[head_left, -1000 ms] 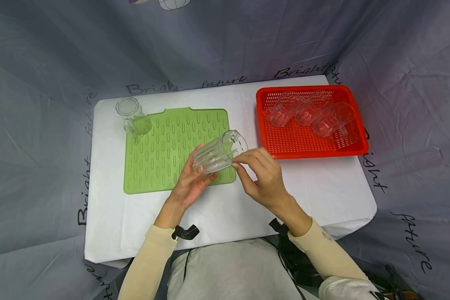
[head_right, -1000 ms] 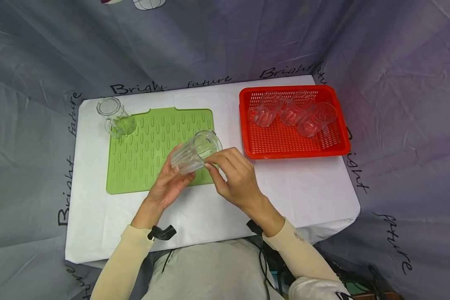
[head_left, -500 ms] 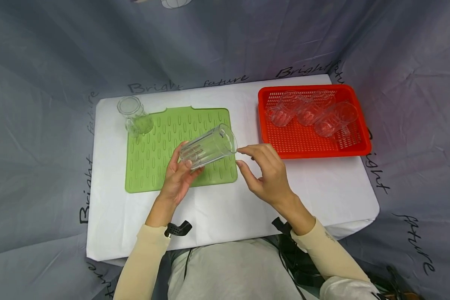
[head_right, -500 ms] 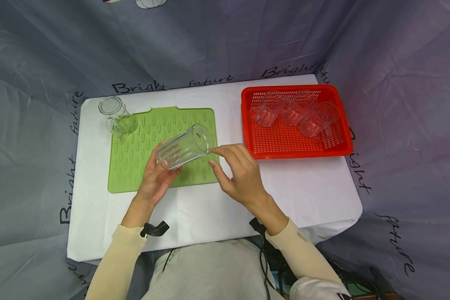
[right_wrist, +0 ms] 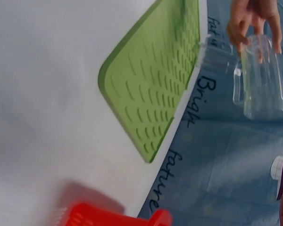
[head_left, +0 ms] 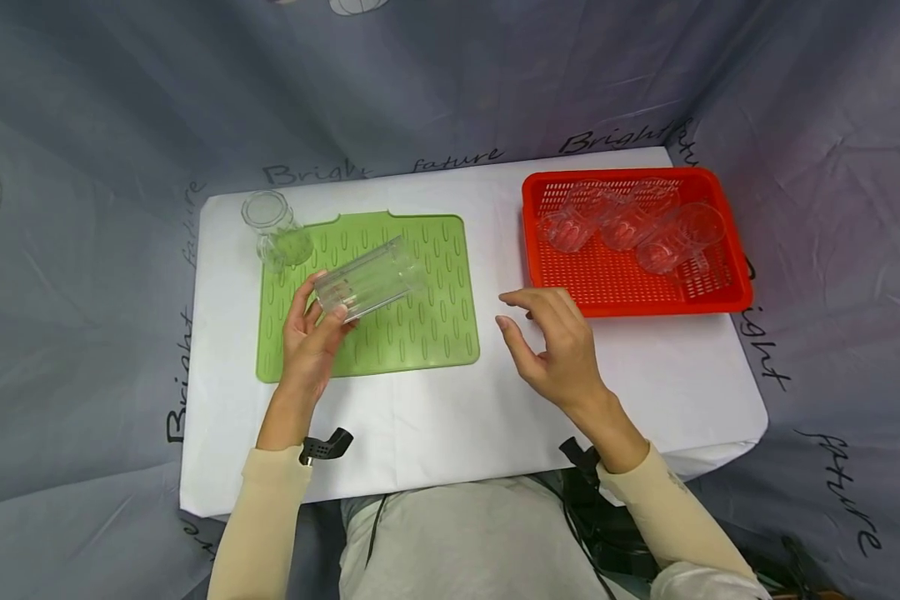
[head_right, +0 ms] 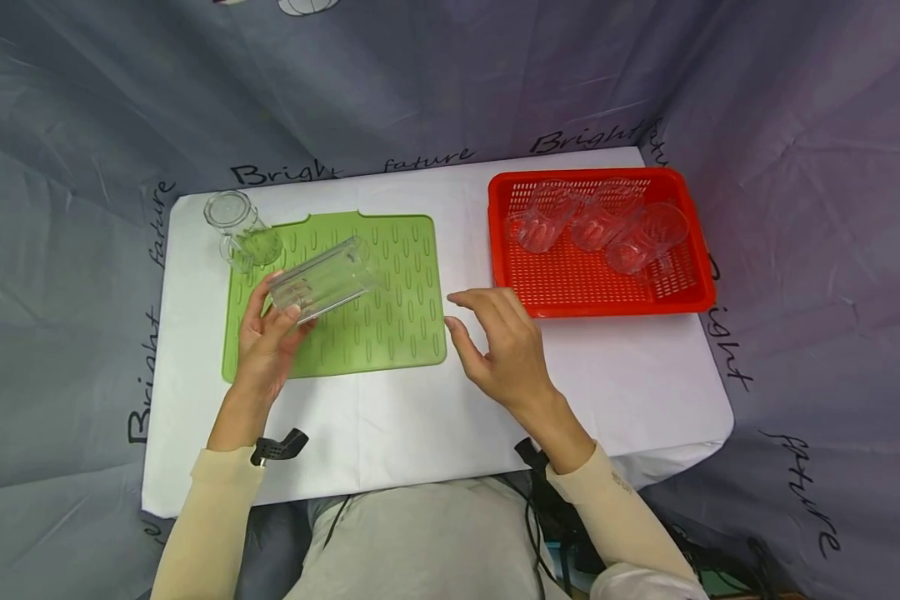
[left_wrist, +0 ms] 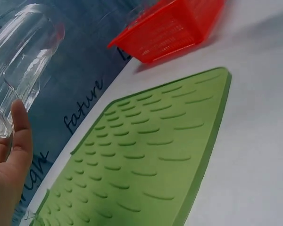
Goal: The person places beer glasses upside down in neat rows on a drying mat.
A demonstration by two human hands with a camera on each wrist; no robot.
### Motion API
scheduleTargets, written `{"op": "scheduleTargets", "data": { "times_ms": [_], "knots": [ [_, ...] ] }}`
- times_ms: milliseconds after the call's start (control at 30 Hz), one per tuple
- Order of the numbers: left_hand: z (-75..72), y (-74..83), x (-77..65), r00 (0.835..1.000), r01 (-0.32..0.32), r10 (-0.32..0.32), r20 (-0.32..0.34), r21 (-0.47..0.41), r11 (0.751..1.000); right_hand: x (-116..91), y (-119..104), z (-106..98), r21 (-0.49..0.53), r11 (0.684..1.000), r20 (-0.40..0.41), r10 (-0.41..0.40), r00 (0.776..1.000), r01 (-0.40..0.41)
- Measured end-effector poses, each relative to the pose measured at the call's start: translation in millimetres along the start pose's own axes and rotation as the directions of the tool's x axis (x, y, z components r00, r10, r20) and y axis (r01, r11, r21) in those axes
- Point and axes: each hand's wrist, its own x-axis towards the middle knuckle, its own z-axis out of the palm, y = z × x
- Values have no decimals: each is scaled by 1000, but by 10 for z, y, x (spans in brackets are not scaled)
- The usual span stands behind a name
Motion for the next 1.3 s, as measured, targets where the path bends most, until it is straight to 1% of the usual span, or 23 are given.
{"op": "scheduleTargets", "data": {
  "times_ms": [100, 200, 333, 500, 533, 700, 767, 800, 867, 1000, 1067, 1167, 1267, 1300],
  "knots": [
    [-42, 39, 36, 999, -10, 11, -37, 31, 999, -5, 43, -33, -9, 1000, -3, 18, 1000, -18],
    [-79, 92, 79, 996, -29, 35, -82, 76, 997, -8, 89, -65, -18, 999, -9, 36, 999, -37],
    [-125, 183, 157, 989, -58, 80, -127, 167, 984, -25, 139, -101, -27, 998, -27, 54, 998, -55],
    [-171, 317, 299, 980, -87, 138, -147, 306, 948, -76, 173, -135, -33, 996, -36, 85, 996, -86],
    [-180, 346, 328, 978, -94, 149, -144, 332, 938, -87, 175, -138, -34, 995, -35, 90, 995, -91],
    [-202, 498, 470, 972, -134, 200, -123, 409, 903, -122, 187, -144, -35, 994, -32, 104, 994, -105],
    [-202, 554, 514, 969, -148, 220, -111, 450, 880, -129, 191, -146, -36, 993, -31, 109, 994, -110],
    [-199, 581, 533, 968, -153, 228, -105, 476, 866, -133, 194, -148, -38, 993, -30, 111, 993, -112],
    [-198, 632, 567, 967, -151, 238, -94, 539, 829, -137, 198, -144, -42, 992, -26, 115, 993, -116],
    [-188, 706, 655, 971, -135, 231, -69, 639, 758, -152, 210, -136, -48, 991, -20, 124, 992, -125],
    [-176, 738, 709, 973, -135, 228, -46, 685, 716, -160, 216, -132, -49, 990, -17, 129, 991, -130],
    [-142, 784, 802, 971, -165, 240, 9, 752, 639, -171, 223, -133, -47, 989, -15, 136, 991, -137],
    [-98, 817, 893, 965, -206, 253, 73, 809, 550, -180, 227, -137, -44, 989, -13, 141, 990, -142],
    [-82, 824, 920, 964, -214, 252, 88, 820, 530, -182, 229, -139, -43, 989, -14, 142, 990, -143]
  ]
}}
